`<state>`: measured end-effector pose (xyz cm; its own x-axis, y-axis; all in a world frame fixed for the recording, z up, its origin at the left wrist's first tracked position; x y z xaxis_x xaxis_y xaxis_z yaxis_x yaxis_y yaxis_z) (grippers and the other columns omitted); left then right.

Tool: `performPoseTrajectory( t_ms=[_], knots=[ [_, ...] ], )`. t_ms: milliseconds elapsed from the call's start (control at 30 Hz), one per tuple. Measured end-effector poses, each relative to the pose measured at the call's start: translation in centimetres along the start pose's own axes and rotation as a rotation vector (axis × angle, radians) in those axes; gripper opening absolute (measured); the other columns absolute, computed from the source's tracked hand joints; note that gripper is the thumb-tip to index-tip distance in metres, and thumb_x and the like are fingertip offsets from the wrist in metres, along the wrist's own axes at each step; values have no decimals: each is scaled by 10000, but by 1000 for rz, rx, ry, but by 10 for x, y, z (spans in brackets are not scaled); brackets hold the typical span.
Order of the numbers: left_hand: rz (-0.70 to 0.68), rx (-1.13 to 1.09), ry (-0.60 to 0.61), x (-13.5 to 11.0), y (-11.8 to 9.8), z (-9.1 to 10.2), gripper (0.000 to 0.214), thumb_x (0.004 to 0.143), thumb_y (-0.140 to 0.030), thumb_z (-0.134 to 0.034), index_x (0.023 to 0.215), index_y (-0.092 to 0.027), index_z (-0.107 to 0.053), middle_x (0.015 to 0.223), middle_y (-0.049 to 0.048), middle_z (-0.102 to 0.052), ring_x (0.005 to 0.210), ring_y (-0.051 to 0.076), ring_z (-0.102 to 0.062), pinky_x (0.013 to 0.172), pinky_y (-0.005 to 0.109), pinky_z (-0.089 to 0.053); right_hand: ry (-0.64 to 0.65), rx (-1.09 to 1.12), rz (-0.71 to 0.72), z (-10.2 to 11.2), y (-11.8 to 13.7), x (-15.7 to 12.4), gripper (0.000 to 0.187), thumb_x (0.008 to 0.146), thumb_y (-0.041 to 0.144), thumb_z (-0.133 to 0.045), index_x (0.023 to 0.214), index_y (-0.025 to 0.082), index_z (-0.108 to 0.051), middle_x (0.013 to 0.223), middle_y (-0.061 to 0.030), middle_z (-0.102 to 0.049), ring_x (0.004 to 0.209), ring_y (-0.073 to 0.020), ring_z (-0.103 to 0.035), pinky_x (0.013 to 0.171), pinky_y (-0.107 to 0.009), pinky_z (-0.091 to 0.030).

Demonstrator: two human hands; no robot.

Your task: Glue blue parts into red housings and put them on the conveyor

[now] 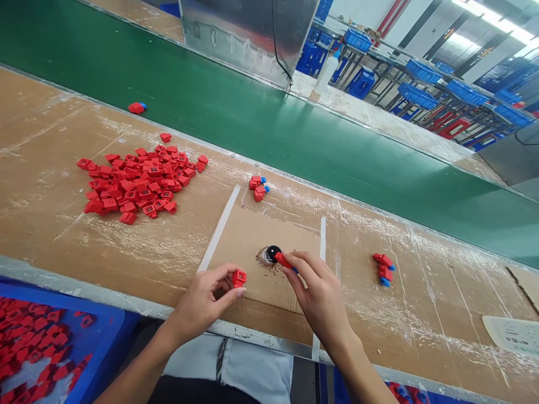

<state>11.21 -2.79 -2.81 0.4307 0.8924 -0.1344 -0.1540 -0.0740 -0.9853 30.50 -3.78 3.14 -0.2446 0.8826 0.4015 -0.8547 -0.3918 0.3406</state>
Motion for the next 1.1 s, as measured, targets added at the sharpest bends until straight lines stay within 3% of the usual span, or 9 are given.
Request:
performPoseTrajectory(
  t_ms=[500,667,900,1100],
  knots=[
    [37,-174,30,-4,13,0,271,884,-290,-630,1134,-197,-679,808,0,-615,734,127,-553,670,218,-450,-33,-18,28,5,5,11,189,962,195,-589,1142,243,-621,1052,-56,-688,920,-192,-661,799,-324,-539],
    [46,-240,49,-3,14,-2,276,886,-289,-638,1145,-198,-667,818,-8,-605,750,122,-545,689,217,-438,-47,131,-82,11,16,9,166,943,214,-617,1105,245,-637,1019,-50,-691,874,-189,-662,758,-305,-544],
    [70,-247,131,-5,12,-4,213,858,-296,-677,1028,-170,-654,736,-38,-533,654,101,-446,607,211,-361,42,338,-86,-4,43,-2,187,936,199,-623,1115,252,-634,1044,-54,-711,949,-191,-685,811,-290,-563],
    [44,-228,176,-4,8,-6,188,873,-255,-636,1034,-160,-659,811,-9,-601,713,121,-490,650,226,-376,80,390,-76,-14,47,-6,189,942,167,-601,1115,235,-640,1028,-59,-703,951,-181,-678,815,-274,-558]
  ],
)
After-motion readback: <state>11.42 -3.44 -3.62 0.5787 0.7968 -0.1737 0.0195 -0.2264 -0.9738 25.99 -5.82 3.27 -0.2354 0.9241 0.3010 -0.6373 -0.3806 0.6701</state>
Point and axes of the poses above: each hand's wrist, its own x-axis towards the middle knuckle, its own z-axis out of the back of the hand, y = z × x, the point moved 6 cm from there along x, towards the middle knuckle
